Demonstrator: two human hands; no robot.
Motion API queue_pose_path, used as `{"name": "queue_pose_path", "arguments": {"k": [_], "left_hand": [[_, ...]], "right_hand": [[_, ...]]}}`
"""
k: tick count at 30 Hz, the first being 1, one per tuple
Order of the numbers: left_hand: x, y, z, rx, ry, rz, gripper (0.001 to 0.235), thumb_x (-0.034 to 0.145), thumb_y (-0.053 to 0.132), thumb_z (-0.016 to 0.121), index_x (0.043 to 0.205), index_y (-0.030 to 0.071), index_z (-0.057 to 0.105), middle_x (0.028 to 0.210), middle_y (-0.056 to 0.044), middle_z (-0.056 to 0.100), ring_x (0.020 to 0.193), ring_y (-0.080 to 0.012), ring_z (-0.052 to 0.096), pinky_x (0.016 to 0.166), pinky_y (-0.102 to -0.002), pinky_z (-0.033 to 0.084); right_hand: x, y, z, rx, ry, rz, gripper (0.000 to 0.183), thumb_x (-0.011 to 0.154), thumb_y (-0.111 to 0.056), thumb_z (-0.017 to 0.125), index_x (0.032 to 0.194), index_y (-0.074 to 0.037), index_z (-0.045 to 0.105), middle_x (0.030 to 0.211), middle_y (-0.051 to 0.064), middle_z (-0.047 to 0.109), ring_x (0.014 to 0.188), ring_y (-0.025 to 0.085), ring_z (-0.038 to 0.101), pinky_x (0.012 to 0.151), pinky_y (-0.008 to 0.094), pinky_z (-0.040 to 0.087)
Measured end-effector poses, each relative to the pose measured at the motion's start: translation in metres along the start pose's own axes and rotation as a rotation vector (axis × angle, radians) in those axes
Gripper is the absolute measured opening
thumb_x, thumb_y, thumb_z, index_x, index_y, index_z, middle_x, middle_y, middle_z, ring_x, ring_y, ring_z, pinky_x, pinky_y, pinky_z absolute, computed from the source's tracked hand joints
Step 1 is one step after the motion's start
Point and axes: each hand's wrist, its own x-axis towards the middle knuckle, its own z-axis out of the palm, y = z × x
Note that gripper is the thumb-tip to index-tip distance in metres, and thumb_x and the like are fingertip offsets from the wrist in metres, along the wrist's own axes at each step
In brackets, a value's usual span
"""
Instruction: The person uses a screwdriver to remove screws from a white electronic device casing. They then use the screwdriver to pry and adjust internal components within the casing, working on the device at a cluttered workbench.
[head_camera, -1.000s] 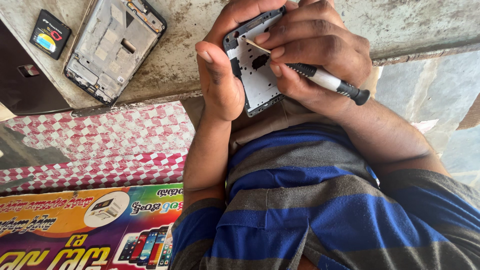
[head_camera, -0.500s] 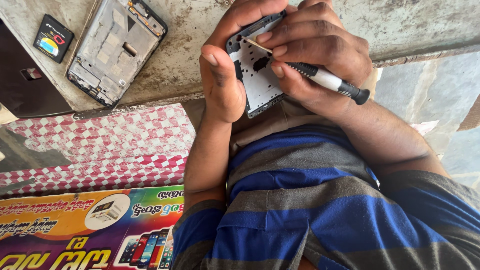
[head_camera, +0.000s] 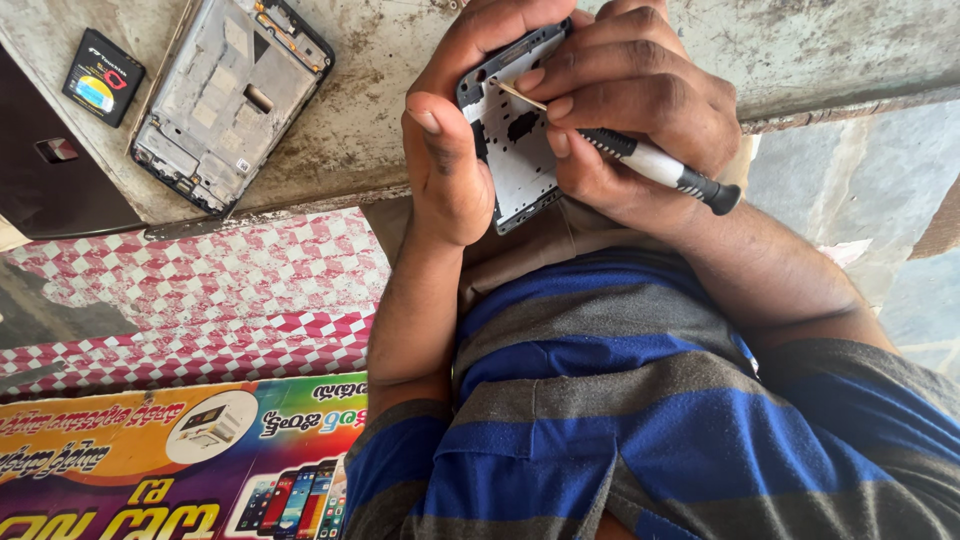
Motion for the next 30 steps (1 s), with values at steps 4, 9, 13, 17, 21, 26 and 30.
{"name": "queue_pose_path", "arguments": {"k": [4, 9, 13, 17, 21, 26, 30], "left_hand": [[0.001, 0.0, 0.001, 0.003, 0.001, 0.004, 0.097, 0.103, 0.078, 0.021, 0.134, -0.004, 0.061, 0.129, -0.015, 0.065, 0.115, -0.0215, 0.063, 0.105, -0.033, 0.05], [0.002, 0.001, 0.002, -0.018, -0.01, 0.007, 0.096, 0.103, 0.078, 0.022, 0.136, -0.005, 0.059, 0.131, -0.017, 0.063, 0.116, -0.023, 0.063, 0.106, -0.034, 0.05], [0.003, 0.001, 0.002, -0.028, -0.013, 0.005, 0.096, 0.103, 0.078, 0.023, 0.136, -0.005, 0.058, 0.131, -0.018, 0.063, 0.116, -0.0237, 0.063, 0.106, -0.035, 0.051], [0.003, 0.003, 0.002, -0.041, -0.017, -0.002, 0.096, 0.103, 0.078, 0.025, 0.136, -0.006, 0.058, 0.13, -0.018, 0.063, 0.116, -0.0234, 0.063, 0.106, -0.035, 0.05], [0.003, 0.008, 0.003, -0.059, -0.016, -0.02, 0.096, 0.104, 0.078, 0.026, 0.137, -0.006, 0.058, 0.13, -0.018, 0.062, 0.116, -0.0226, 0.062, 0.106, -0.034, 0.049], [0.005, 0.011, 0.005, -0.078, -0.012, -0.023, 0.096, 0.104, 0.078, 0.027, 0.137, -0.007, 0.057, 0.13, -0.017, 0.061, 0.117, -0.0222, 0.061, 0.107, -0.034, 0.048], [0.005, 0.012, 0.006, -0.091, -0.009, -0.034, 0.097, 0.102, 0.08, 0.028, 0.139, -0.006, 0.053, 0.13, -0.018, 0.06, 0.117, -0.0224, 0.06, 0.107, -0.035, 0.048]], "right_hand": [[0.001, -0.001, -0.001, -0.005, -0.015, -0.002, 0.015, 0.09, 0.001, 0.075, 0.098, -0.003, 0.064, 0.106, 0.016, 0.072, 0.102, 0.031, 0.067, 0.094, 0.047, 0.05], [0.001, -0.001, -0.002, 0.004, -0.021, 0.007, 0.015, 0.092, 0.002, 0.076, 0.1, -0.003, 0.064, 0.109, 0.015, 0.072, 0.103, 0.03, 0.067, 0.094, 0.046, 0.05], [-0.001, 0.0, -0.001, -0.004, -0.006, 0.006, 0.015, 0.094, 0.002, 0.076, 0.101, -0.003, 0.063, 0.11, 0.015, 0.072, 0.105, 0.03, 0.068, 0.096, 0.046, 0.051], [-0.001, 0.001, 0.0, -0.006, 0.003, 0.003, 0.016, 0.094, 0.002, 0.075, 0.102, -0.003, 0.062, 0.11, 0.016, 0.072, 0.105, 0.03, 0.069, 0.096, 0.046, 0.051], [0.0, -0.001, 0.0, -0.026, 0.019, 0.017, 0.016, 0.093, 0.001, 0.074, 0.101, -0.002, 0.06, 0.108, 0.018, 0.071, 0.104, 0.03, 0.07, 0.099, 0.048, 0.055], [0.003, -0.004, -0.002, 0.045, 0.024, -0.01, 0.017, 0.095, -0.006, 0.071, 0.103, -0.002, 0.057, 0.105, 0.021, 0.07, 0.1, 0.032, 0.068, 0.101, 0.051, 0.054], [0.005, 0.0, 0.012, 0.101, 0.162, -0.063, 0.026, 0.103, -0.03, 0.057, 0.112, -0.006, 0.053, 0.107, 0.015, 0.072, 0.096, 0.028, 0.072, 0.098, 0.045, 0.058]]}}
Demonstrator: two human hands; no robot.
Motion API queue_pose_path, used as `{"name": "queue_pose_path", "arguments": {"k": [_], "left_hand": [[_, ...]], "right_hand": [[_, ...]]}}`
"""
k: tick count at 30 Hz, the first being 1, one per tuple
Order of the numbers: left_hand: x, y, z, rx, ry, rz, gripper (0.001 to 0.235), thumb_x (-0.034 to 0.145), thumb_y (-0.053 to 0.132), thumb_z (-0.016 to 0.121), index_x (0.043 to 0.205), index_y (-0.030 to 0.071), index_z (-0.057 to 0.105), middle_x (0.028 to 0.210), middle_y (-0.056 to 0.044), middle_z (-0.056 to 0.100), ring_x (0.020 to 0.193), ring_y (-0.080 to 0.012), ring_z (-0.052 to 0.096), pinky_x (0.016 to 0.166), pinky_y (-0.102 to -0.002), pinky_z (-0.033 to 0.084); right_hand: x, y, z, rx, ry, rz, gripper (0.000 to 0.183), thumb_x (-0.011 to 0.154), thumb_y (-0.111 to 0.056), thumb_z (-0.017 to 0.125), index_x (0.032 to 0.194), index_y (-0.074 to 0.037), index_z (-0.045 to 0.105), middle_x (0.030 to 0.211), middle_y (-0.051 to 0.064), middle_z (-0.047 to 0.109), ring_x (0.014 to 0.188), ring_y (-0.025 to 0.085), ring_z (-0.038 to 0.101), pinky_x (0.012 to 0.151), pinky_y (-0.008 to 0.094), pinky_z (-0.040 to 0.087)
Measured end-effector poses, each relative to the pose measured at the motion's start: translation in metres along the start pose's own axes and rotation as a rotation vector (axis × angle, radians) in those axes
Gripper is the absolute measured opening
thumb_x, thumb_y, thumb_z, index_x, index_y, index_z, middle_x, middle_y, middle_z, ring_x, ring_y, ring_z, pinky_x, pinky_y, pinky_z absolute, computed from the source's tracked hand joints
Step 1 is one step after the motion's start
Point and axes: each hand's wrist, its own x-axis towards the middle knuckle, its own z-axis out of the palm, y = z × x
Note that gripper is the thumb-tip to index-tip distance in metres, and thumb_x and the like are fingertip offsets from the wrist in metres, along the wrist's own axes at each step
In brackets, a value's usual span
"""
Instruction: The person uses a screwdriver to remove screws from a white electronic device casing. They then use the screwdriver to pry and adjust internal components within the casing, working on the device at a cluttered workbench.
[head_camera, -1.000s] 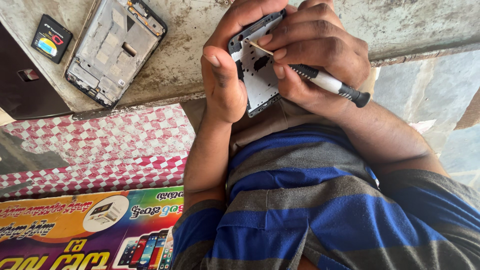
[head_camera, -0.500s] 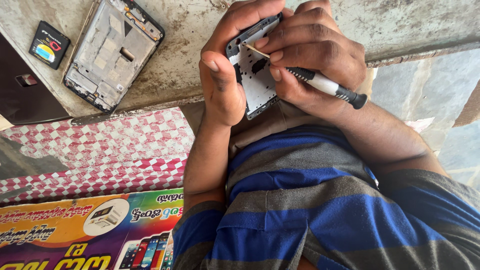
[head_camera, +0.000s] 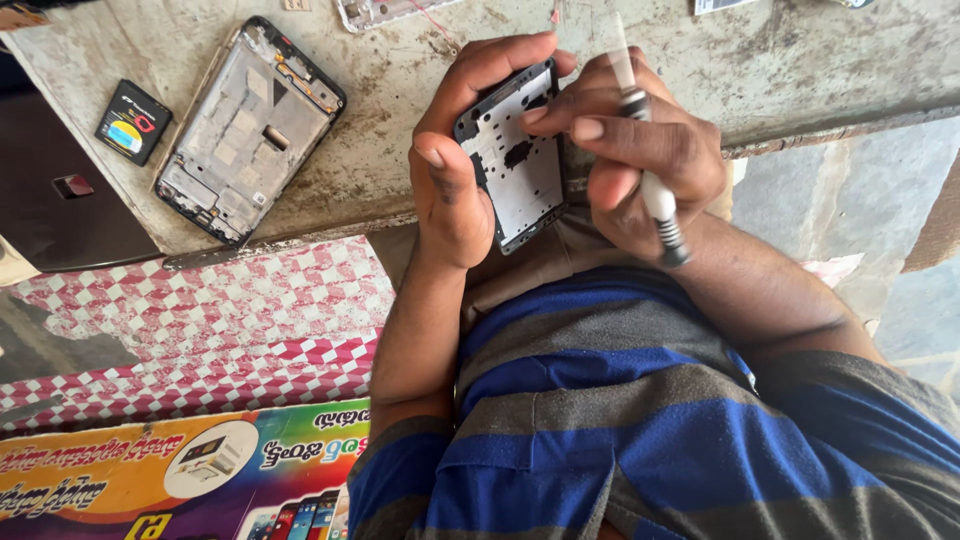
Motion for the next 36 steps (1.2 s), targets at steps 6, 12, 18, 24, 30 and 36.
{"name": "queue_pose_path", "arguments": {"k": [6, 12, 18, 24, 30, 36], "left_hand": [[-0.002, -0.001, -0.002, -0.03, -0.036, -0.027, 0.102, 0.1, 0.084, 0.027, 0.147, -0.003, 0.048, 0.124, -0.013, 0.058, 0.109, -0.0173, 0.057, 0.102, -0.032, 0.047], [0.0, 0.0, -0.004, 0.036, -0.06, 0.001, 0.1, 0.099, 0.085, 0.025, 0.156, 0.004, 0.039, 0.135, -0.011, 0.053, 0.114, -0.0148, 0.054, 0.105, -0.031, 0.046], [-0.001, 0.011, -0.003, 0.042, -0.067, 0.013, 0.1, 0.101, 0.084, 0.026, 0.158, 0.002, 0.035, 0.148, -0.013, 0.049, 0.134, -0.0206, 0.048, 0.12, -0.035, 0.037], [-0.001, 0.008, -0.004, 0.059, -0.078, -0.001, 0.1, 0.103, 0.083, 0.026, 0.157, 0.0, 0.039, 0.145, -0.014, 0.053, 0.13, -0.0207, 0.05, 0.118, -0.035, 0.037], [-0.002, 0.006, -0.006, 0.032, -0.106, -0.018, 0.097, 0.104, 0.081, 0.029, 0.155, -0.001, 0.039, 0.144, -0.015, 0.054, 0.13, -0.0202, 0.051, 0.118, -0.033, 0.039], [0.001, 0.013, -0.001, -0.032, -0.123, -0.034, 0.095, 0.106, 0.079, 0.033, 0.152, -0.004, 0.041, 0.143, -0.015, 0.054, 0.127, -0.0198, 0.052, 0.115, -0.032, 0.04]], "right_hand": [[-0.002, 0.0, 0.001, -0.254, -0.069, -0.098, 0.021, 0.102, -0.001, 0.071, 0.114, -0.006, 0.054, 0.108, 0.016, 0.074, 0.096, 0.028, 0.071, 0.088, 0.046, 0.054], [0.014, 0.0, 0.003, -0.28, -0.127, -0.188, 0.039, 0.096, -0.001, 0.086, 0.117, -0.005, 0.054, 0.11, 0.016, 0.073, 0.103, 0.031, 0.07, 0.092, 0.049, 0.051], [0.028, -0.003, 0.009, -0.294, -0.135, -0.195, 0.036, 0.095, 0.001, 0.083, 0.115, -0.004, 0.053, 0.11, 0.016, 0.072, 0.103, 0.033, 0.071, 0.094, 0.051, 0.057], [0.022, -0.001, 0.009, -0.355, -0.154, -0.248, 0.034, 0.094, -0.002, 0.082, 0.112, -0.003, 0.053, 0.108, 0.015, 0.071, 0.1, 0.031, 0.071, 0.091, 0.048, 0.059], [0.018, 0.0, 0.008, -0.329, -0.153, -0.23, 0.034, 0.091, -0.001, 0.081, 0.11, -0.004, 0.053, 0.107, 0.015, 0.069, 0.098, 0.032, 0.069, 0.087, 0.047, 0.059], [0.023, -0.008, 0.005, -0.318, -0.108, -0.183, 0.038, 0.087, 0.007, 0.081, 0.109, -0.005, 0.052, 0.106, 0.015, 0.067, 0.095, 0.032, 0.067, 0.082, 0.042, 0.057]]}}
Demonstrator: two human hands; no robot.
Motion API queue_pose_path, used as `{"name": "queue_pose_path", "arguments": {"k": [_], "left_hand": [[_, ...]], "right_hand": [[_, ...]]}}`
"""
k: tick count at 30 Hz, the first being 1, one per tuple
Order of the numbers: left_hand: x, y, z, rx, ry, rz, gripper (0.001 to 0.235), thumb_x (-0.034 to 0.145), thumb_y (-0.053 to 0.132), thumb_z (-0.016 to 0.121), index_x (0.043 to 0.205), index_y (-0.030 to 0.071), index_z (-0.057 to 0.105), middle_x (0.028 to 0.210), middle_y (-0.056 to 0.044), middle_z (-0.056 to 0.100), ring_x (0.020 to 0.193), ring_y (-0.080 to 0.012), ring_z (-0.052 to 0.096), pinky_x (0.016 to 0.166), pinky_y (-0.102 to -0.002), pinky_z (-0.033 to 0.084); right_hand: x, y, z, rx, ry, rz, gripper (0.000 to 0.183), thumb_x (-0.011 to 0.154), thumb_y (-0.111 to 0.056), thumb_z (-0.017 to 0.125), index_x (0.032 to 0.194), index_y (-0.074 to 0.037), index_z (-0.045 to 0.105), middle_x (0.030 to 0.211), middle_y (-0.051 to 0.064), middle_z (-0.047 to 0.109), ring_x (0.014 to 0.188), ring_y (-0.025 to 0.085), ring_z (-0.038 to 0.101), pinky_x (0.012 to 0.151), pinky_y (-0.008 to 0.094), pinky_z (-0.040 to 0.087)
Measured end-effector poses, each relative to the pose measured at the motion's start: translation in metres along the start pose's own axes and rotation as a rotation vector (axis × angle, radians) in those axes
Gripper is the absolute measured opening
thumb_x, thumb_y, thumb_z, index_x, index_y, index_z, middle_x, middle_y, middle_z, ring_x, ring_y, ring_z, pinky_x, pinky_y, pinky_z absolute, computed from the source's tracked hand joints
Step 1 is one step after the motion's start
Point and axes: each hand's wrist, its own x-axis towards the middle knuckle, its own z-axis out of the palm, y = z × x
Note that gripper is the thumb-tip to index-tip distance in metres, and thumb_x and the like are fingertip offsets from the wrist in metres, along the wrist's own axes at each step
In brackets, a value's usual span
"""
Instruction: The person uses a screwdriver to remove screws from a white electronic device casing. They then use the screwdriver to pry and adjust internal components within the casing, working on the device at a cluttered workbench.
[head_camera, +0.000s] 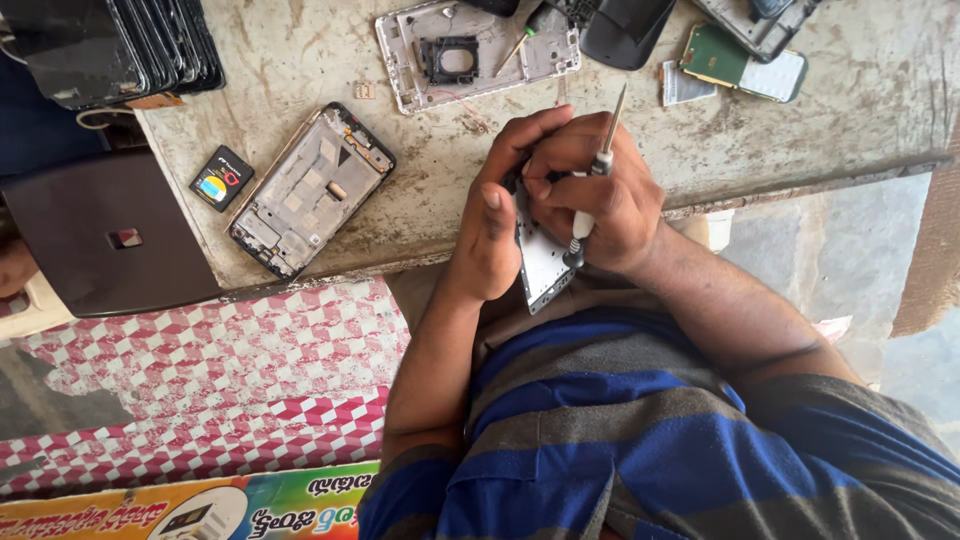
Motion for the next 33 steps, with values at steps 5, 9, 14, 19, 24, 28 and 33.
{"name": "queue_pose_path", "arguments": {"k": [5, 9, 14, 19, 24, 28, 33], "left_hand": [[-0.002, -0.005, 0.0, -0.034, 0.028, -0.008, 0.095, 0.105, 0.079, 0.034, 0.15, -0.004, 0.043, 0.145, -0.014, 0.054, 0.133, -0.0189, 0.051, 0.119, -0.032, 0.038], [-0.004, -0.005, -0.001, -0.105, 0.074, -0.011, 0.092, 0.107, 0.077, 0.034, 0.149, -0.004, 0.045, 0.139, -0.015, 0.057, 0.124, -0.0185, 0.056, 0.112, -0.033, 0.044], [-0.006, -0.005, -0.002, -0.162, 0.141, 0.025, 0.09, 0.107, 0.075, 0.033, 0.147, -0.004, 0.048, 0.135, -0.017, 0.061, 0.102, -0.0156, 0.06, 0.092, -0.032, 0.054], [-0.006, -0.008, -0.004, -0.253, 0.173, 0.045, 0.089, 0.107, 0.075, 0.031, 0.146, -0.003, 0.048, 0.134, -0.018, 0.062, 0.097, -0.0165, 0.06, 0.085, -0.032, 0.055], [-0.003, -0.01, -0.003, -0.301, 0.153, 0.023, 0.091, 0.108, 0.075, 0.031, 0.148, -0.004, 0.047, 0.135, -0.019, 0.061, 0.1, -0.0176, 0.06, 0.085, -0.033, 0.056], [-0.006, -0.012, -0.007, -0.303, 0.136, 0.015, 0.092, 0.107, 0.075, 0.031, 0.149, -0.005, 0.047, 0.137, -0.02, 0.061, 0.098, -0.017, 0.059, 0.086, -0.033, 0.056], [-0.005, -0.012, -0.008, -0.272, 0.131, 0.037, 0.093, 0.109, 0.075, 0.029, 0.149, -0.006, 0.049, 0.137, -0.02, 0.062, 0.098, -0.0177, 0.062, 0.084, -0.032, 0.055]], "right_hand": [[-0.009, 0.006, 0.001, 0.0, 0.085, 0.034, 0.039, 0.084, 0.019, 0.072, 0.108, -0.002, 0.048, 0.101, 0.018, 0.066, 0.09, 0.027, 0.063, 0.079, 0.04, 0.055], [-0.015, 0.011, 0.009, -0.011, 0.196, 0.119, 0.034, 0.095, 0.02, 0.062, 0.11, -0.003, 0.042, 0.1, 0.021, 0.064, 0.091, 0.024, 0.065, 0.074, 0.035, 0.055], [-0.013, 0.01, 0.002, -0.129, 0.211, 0.149, 0.037, 0.095, 0.018, 0.06, 0.115, -0.005, 0.04, 0.098, 0.022, 0.063, 0.086, 0.025, 0.065, 0.073, 0.04, 0.051], [-0.012, 0.014, -0.033, -0.223, 0.027, 0.13, 0.038, 0.089, 0.011, 0.076, 0.114, -0.006, 0.053, 0.1, 0.014, 0.068, 0.09, 0.026, 0.066, 0.07, 0.037, 0.05], [-0.021, 0.017, -0.049, -0.251, -0.038, 0.12, 0.03, 0.091, 0.013, 0.077, 0.106, -0.004, 0.057, 0.11, 0.016, 0.073, 0.092, 0.028, 0.067, 0.072, 0.036, 0.053], [-0.029, 0.012, -0.046, -0.255, 0.005, 0.132, 0.033, 0.101, 0.013, 0.081, 0.112, -0.005, 0.055, 0.112, 0.013, 0.073, 0.096, 0.024, 0.071, 0.073, 0.031, 0.055], [-0.032, 0.009, -0.047, -0.348, 0.078, 0.133, 0.037, 0.101, 0.012, 0.088, 0.114, -0.003, 0.057, 0.104, 0.012, 0.073, 0.092, 0.024, 0.072, 0.071, 0.032, 0.055]]}}
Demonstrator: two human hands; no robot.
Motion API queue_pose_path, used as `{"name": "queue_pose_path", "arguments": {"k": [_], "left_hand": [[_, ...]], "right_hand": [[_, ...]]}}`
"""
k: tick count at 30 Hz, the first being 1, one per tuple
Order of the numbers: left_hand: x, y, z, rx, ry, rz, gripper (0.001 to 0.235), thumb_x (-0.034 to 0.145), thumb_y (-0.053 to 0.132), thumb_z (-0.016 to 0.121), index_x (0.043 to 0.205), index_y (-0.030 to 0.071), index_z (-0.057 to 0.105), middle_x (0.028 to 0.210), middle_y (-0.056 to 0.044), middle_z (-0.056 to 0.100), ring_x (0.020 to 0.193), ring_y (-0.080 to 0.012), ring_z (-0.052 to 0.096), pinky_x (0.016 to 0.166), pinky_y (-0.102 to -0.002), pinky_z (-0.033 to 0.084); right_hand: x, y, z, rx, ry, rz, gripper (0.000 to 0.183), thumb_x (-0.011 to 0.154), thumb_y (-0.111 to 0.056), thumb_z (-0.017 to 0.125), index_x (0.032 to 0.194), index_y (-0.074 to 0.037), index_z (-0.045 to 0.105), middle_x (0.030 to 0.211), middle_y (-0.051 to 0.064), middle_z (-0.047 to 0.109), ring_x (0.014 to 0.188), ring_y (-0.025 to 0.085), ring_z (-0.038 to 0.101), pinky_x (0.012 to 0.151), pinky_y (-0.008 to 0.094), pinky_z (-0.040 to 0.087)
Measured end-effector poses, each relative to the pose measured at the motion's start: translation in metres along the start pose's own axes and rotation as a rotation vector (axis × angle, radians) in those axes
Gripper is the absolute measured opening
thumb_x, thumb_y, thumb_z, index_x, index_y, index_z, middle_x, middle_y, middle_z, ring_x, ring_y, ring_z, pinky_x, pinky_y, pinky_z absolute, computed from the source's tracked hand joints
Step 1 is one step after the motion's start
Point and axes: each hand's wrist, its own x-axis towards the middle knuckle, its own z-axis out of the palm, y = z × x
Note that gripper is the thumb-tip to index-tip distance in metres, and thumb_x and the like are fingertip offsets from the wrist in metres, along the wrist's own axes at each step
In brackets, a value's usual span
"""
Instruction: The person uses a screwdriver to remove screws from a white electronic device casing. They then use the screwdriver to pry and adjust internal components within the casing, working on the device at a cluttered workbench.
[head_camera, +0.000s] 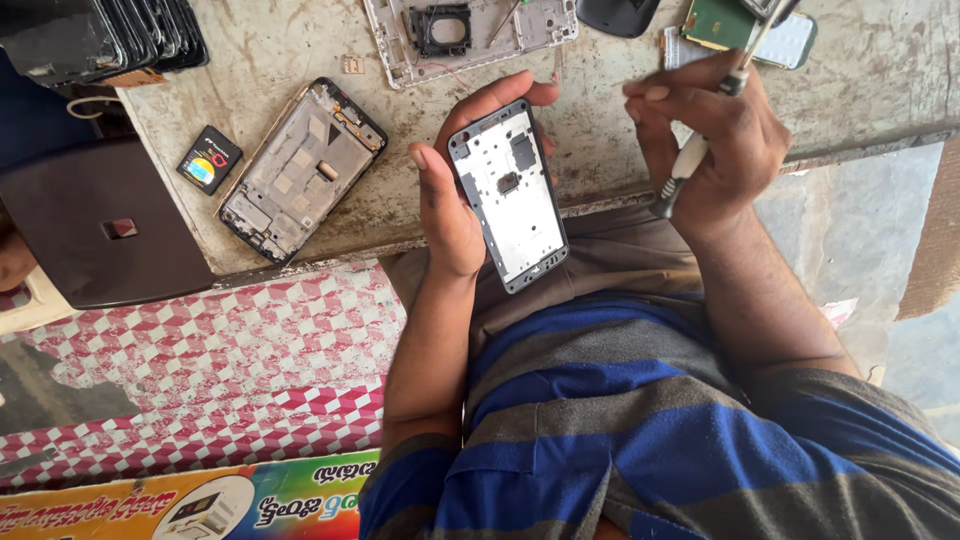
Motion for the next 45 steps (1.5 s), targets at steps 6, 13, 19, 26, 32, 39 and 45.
{"name": "queue_pose_path", "arguments": {"k": [6, 13, 19, 26, 32, 39, 45], "left_hand": [[0.0, 0.002, 0.001, -0.016, -0.035, -0.009, 0.097, 0.105, 0.077, 0.026, 0.15, -0.005, 0.048, 0.137, -0.017, 0.061, 0.097, -0.0168, 0.062, 0.08, -0.031, 0.057], [-0.001, -0.001, 0.0, 0.053, -0.044, 0.021, 0.095, 0.108, 0.076, 0.026, 0.148, -0.007, 0.051, 0.135, -0.018, 0.063, 0.112, -0.0188, 0.059, 0.102, -0.033, 0.049], [-0.001, 0.0, 0.001, 0.15, -0.024, 0.048, 0.092, 0.11, 0.074, 0.027, 0.144, -0.007, 0.054, 0.136, -0.018, 0.061, 0.123, -0.0229, 0.058, 0.111, -0.036, 0.045], [0.001, -0.001, 0.001, 0.293, -0.021, 0.066, 0.091, 0.111, 0.073, 0.023, 0.141, -0.004, 0.058, 0.138, -0.018, 0.061, 0.125, -0.0245, 0.058, 0.114, -0.037, 0.045], [0.005, 0.002, 0.003, 0.352, -0.044, 0.065, 0.095, 0.107, 0.077, 0.019, 0.14, -0.003, 0.059, 0.139, -0.018, 0.06, 0.127, -0.0248, 0.059, 0.115, -0.037, 0.046], [0.005, 0.003, 0.005, 0.405, -0.025, 0.072, 0.096, 0.106, 0.077, 0.017, 0.137, -0.003, 0.06, 0.137, -0.018, 0.06, 0.127, -0.0252, 0.059, 0.114, -0.037, 0.047], [0.007, 0.0, 0.003, 0.41, -0.009, 0.094, 0.096, 0.105, 0.077, 0.018, 0.133, -0.005, 0.06, 0.135, -0.019, 0.06, 0.126, -0.0271, 0.059, 0.113, -0.04, 0.048]], "right_hand": [[0.004, 0.002, 0.003, 0.153, -0.043, 0.027, 0.029, 0.103, -0.018, 0.076, 0.108, -0.001, 0.054, 0.091, 0.013, 0.07, 0.084, 0.021, 0.071, 0.068, 0.035, 0.055], [0.024, -0.009, 0.014, 0.465, -0.264, -0.166, 0.055, 0.104, -0.05, 0.049, 0.105, 0.002, 0.067, 0.09, 0.014, 0.07, 0.081, 0.027, 0.07, 0.069, 0.039, 0.057], [0.038, -0.018, 0.026, 0.509, -0.193, -0.111, 0.02, 0.094, -0.003, 0.077, 0.104, 0.005, 0.063, 0.101, 0.018, 0.071, 0.097, 0.031, 0.072, 0.088, 0.046, 0.062], [0.025, -0.009, 0.032, 0.642, -0.256, -0.092, 0.021, 0.091, 0.004, 0.084, 0.105, -0.003, 0.071, 0.107, 0.011, 0.074, 0.109, 0.029, 0.072, 0.094, 0.039, 0.06], [0.02, -0.003, 0.034, 0.641, -0.234, -0.148, 0.021, 0.09, 0.001, 0.084, 0.105, -0.003, 0.071, 0.107, 0.013, 0.074, 0.106, 0.03, 0.072, 0.092, 0.042, 0.054], [0.018, -0.001, 0.035, 0.614, -0.238, -0.134, 0.019, 0.094, -0.001, 0.081, 0.109, -0.002, 0.068, 0.111, 0.015, 0.073, 0.109, 0.031, 0.071, 0.095, 0.043, 0.055], [0.02, -0.003, 0.039, 0.599, -0.226, -0.157, 0.017, 0.096, -0.002, 0.08, 0.108, -0.001, 0.068, 0.11, 0.015, 0.073, 0.109, 0.031, 0.071, 0.095, 0.042, 0.058]]}}
